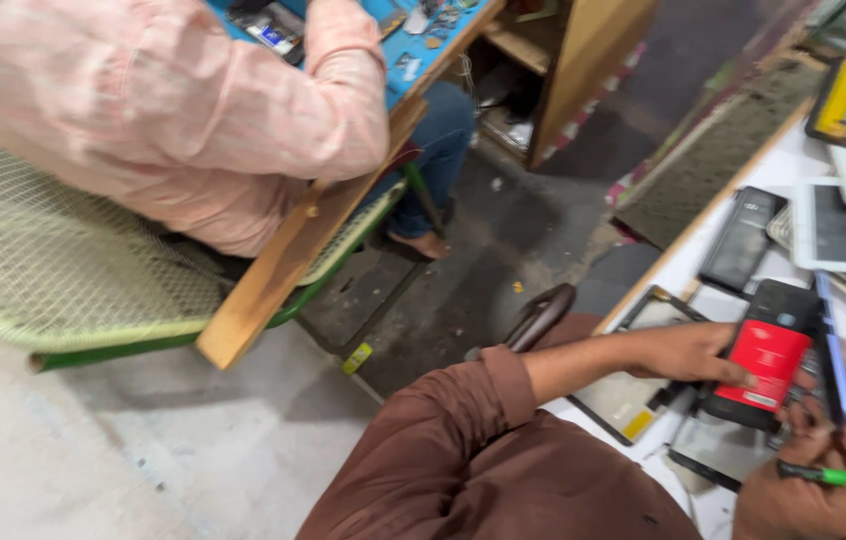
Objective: The person disassembles a tablet, removes the motherboard, and cleans it with a toothbrush. They then handle a smartphone and a red battery pack, placing them on the workbench.
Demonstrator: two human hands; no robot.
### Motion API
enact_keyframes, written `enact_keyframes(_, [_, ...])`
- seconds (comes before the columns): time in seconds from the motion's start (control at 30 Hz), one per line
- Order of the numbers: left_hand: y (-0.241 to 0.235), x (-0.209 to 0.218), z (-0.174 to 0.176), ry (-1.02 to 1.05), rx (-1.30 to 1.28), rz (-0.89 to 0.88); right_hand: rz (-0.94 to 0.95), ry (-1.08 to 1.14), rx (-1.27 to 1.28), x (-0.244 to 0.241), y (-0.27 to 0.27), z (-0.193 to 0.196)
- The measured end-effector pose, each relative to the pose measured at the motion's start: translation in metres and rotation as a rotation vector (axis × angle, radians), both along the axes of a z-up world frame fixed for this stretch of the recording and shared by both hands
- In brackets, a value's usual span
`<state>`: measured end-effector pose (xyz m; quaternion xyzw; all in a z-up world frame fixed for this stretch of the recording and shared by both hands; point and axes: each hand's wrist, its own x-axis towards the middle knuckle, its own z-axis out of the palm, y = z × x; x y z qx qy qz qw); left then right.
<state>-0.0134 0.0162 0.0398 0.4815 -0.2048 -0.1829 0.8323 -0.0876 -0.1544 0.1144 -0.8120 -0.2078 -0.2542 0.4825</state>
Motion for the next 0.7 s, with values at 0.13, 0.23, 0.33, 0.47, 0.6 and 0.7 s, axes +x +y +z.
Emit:
enact_keyframes(0.13, [0.010,-0.005,0.023,-0.016,-0.044,-0.059,0.016,-0.091,0.132,0.003,-0.008,0.003])
enact_keyframes(0.23, [0.023,-0.011,0.046,-0.047,-0.086,-0.075,-0.050,0.022,0.378,0.009,-0.016,0.005])
enact_keyframes(0.33, [0.029,-0.014,0.066,0.036,-0.133,-0.126,-0.054,0.077,0.585,0.013,-0.033,0.006])
enact_keyframes(0.47, [0.034,-0.020,0.083,0.045,-0.091,-0.142,-0.087,0.126,0.780,0.017,-0.051,0.015])
enact_keyframes(0.6, [0.033,-0.019,0.088,0.048,-0.015,-0.011,-0.186,0.208,0.888,0.019,-0.070,0.025])
enact_keyframes(0.7, [0.032,-0.018,0.091,0.162,-0.169,-0.066,-0.215,0.175,0.813,0.016,-0.084,0.025])
